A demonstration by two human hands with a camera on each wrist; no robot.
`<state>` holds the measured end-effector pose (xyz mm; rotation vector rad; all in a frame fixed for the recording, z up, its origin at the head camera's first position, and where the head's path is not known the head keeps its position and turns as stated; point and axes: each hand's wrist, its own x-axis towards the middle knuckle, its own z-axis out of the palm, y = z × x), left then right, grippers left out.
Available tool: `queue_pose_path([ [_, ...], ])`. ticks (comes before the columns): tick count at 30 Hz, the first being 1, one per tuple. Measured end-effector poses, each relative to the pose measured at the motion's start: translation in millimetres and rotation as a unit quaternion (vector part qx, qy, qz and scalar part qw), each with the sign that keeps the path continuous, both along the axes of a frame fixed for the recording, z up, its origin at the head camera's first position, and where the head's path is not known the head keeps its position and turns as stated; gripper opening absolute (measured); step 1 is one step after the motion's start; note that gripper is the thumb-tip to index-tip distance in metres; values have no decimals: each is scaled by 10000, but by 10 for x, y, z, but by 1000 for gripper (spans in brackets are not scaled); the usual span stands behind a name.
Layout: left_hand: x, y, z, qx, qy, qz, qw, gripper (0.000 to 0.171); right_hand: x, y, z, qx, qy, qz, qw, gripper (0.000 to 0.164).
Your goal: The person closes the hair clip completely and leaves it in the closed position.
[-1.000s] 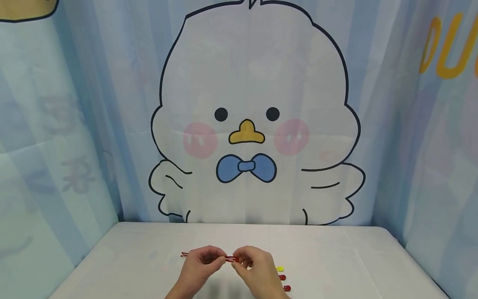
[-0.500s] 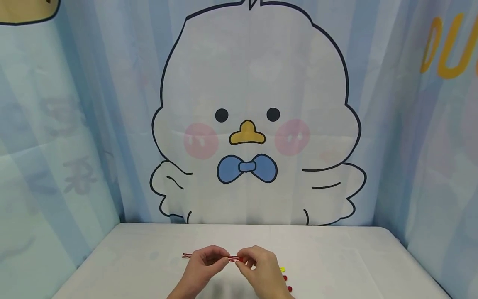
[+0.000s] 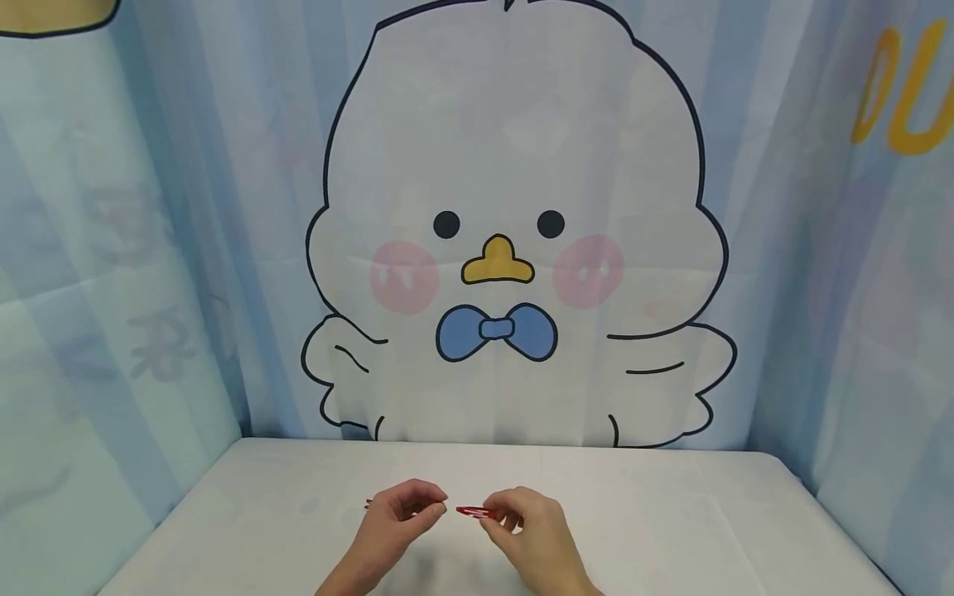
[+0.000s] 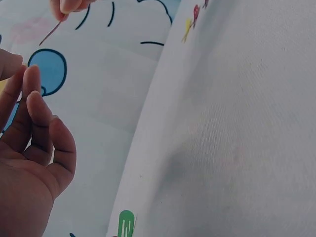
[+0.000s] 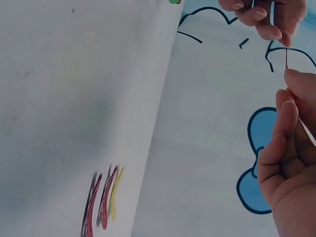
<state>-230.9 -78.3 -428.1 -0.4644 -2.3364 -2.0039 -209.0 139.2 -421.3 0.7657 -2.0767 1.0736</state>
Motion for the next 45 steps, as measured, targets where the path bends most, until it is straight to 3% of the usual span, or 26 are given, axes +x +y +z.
queue_pose_path([
  [5,-26,-117,-27,-147,62,230,9996,14,7,70,-26,-54,-281,-10,9996,27],
  [11,-94,-331,-56,-226,48,487,9985,17,28,184,-20,5,-940,-202,9954,23],
  [16,-136,-511,-71,-520,83,642,9965,18,53,297,21,63,-1809,-280,9831,17],
  [21,-178,-660,-113,-865,72,722,9936,18,63,391,38,340,-2319,-499,9709,13],
  [28,-235,-778,-188,-1169,-41,470,9920,20,51,531,0,596,-2902,-544,9536,14],
  [33,-279,-848,-199,-1308,48,214,9912,21,39,647,-19,773,-3052,-562,9475,14],
  [38,-299,-926,-206,-1456,-90,-6,9893,19,36,779,-56,996,-3345,-763,9340,13],
  [45,-338,-983,-216,-1734,-132,-205,9845,17,0,900,-94,1159,-3627,-555,9230,15],
])
